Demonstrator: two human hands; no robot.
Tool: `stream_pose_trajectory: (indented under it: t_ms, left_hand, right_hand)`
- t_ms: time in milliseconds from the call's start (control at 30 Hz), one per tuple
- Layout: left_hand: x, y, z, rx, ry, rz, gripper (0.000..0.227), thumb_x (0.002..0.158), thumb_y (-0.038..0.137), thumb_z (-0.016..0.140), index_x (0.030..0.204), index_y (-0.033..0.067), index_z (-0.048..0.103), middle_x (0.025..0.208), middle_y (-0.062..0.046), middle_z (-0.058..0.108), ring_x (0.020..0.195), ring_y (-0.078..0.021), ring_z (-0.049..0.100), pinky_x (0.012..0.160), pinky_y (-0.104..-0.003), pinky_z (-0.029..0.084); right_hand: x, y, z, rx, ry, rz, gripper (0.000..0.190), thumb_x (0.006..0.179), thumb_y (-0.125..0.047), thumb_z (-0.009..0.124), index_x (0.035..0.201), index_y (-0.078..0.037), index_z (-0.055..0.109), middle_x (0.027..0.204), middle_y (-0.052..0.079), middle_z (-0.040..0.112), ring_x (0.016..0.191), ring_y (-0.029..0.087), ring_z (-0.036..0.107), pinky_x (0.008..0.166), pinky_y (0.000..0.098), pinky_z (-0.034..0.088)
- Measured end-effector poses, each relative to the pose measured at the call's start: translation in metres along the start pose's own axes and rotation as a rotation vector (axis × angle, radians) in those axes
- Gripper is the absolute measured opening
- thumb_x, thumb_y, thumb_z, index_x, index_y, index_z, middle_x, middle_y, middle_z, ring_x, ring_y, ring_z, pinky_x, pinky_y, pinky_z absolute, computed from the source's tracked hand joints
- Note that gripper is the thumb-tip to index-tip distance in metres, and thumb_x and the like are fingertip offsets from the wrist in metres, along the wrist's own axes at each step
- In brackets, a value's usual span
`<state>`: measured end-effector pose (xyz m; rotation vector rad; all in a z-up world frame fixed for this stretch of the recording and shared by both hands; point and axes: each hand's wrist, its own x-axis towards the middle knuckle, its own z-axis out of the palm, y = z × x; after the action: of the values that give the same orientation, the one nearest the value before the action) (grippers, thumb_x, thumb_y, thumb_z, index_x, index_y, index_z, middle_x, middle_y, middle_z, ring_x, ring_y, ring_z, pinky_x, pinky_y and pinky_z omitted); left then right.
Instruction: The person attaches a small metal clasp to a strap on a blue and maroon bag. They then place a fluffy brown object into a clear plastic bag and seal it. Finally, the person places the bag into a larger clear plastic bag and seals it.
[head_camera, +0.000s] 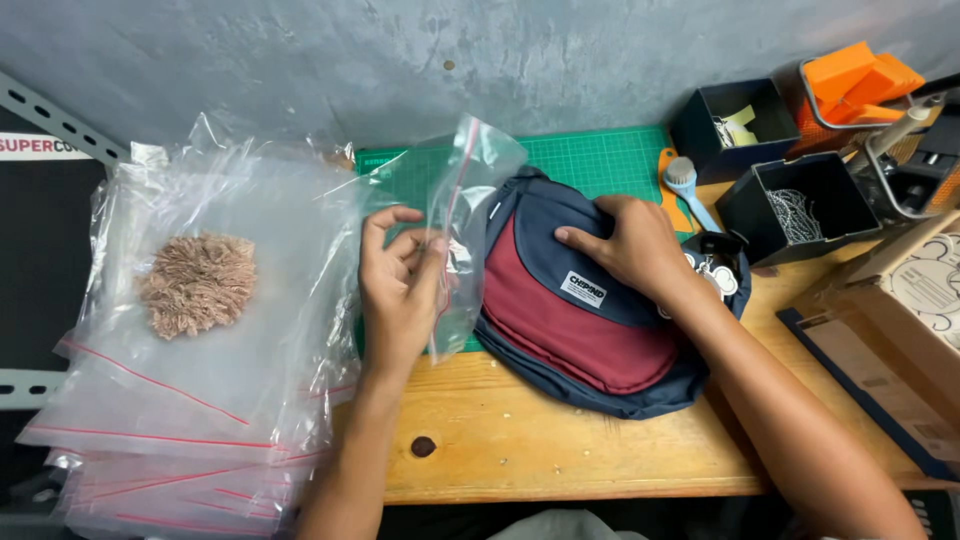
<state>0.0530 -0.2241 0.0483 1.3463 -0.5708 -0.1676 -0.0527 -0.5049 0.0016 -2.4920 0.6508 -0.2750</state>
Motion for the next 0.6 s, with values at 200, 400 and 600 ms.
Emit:
stream_pose_trajectory:
  t_ms: [200, 400, 600]
  left_hand:
    - [0.007, 0.011, -0.007, 0.194, 0.312, 0.396, 0.011, 0.117, -0.003, 0.057, 0.119, 0.0000, 0.067, 0.104, -0.010, 0.070, 0.067, -0.0089, 0.059, 0.066, -0.027, 0.055]
    - [0.015, 0.112, -0.011, 0.692, 0.487, 0.893, 0.020, 0.112, -0.012, 0.089, 0.121, -0.0032, 0.075, 0.121, -0.021, 0.067, 0.061, -0.0161, 0.045, 0.058, -0.031, 0.039]
    - [0.029, 0.045, 0.015, 1.047, -0.108, 0.708, 0.040, 0.102, 0.002, 0.080, 0.141, 0.0099, 0.076, 0.122, -0.010, 0.072, 0.100, -0.0374, 0.080, 0.080, -0.049, 0.067]
  right_hand:
    - [-0.003, 0.001, 0.004, 0.051, -0.079, -0.084, 0.052, 0.097, -0.045, 0.088, 0.121, 0.000, 0.076, 0.110, 0.025, 0.075, 0.119, 0.051, 0.072, 0.102, 0.0649, 0.055]
    - [-0.008, 0.000, 0.006, -0.168, -0.100, -0.167, 0.056, 0.114, -0.065, 0.058, 0.107, -0.010, 0.049, 0.101, 0.019, 0.067, 0.105, 0.046, 0.061, 0.085, 0.0598, 0.045]
    - [-0.004, 0.003, 0.003, -0.132, -0.162, -0.105, 0.054, 0.108, -0.058, 0.074, 0.138, -0.013, 0.067, 0.118, 0.015, 0.078, 0.125, 0.041, 0.072, 0.105, 0.0586, 0.054]
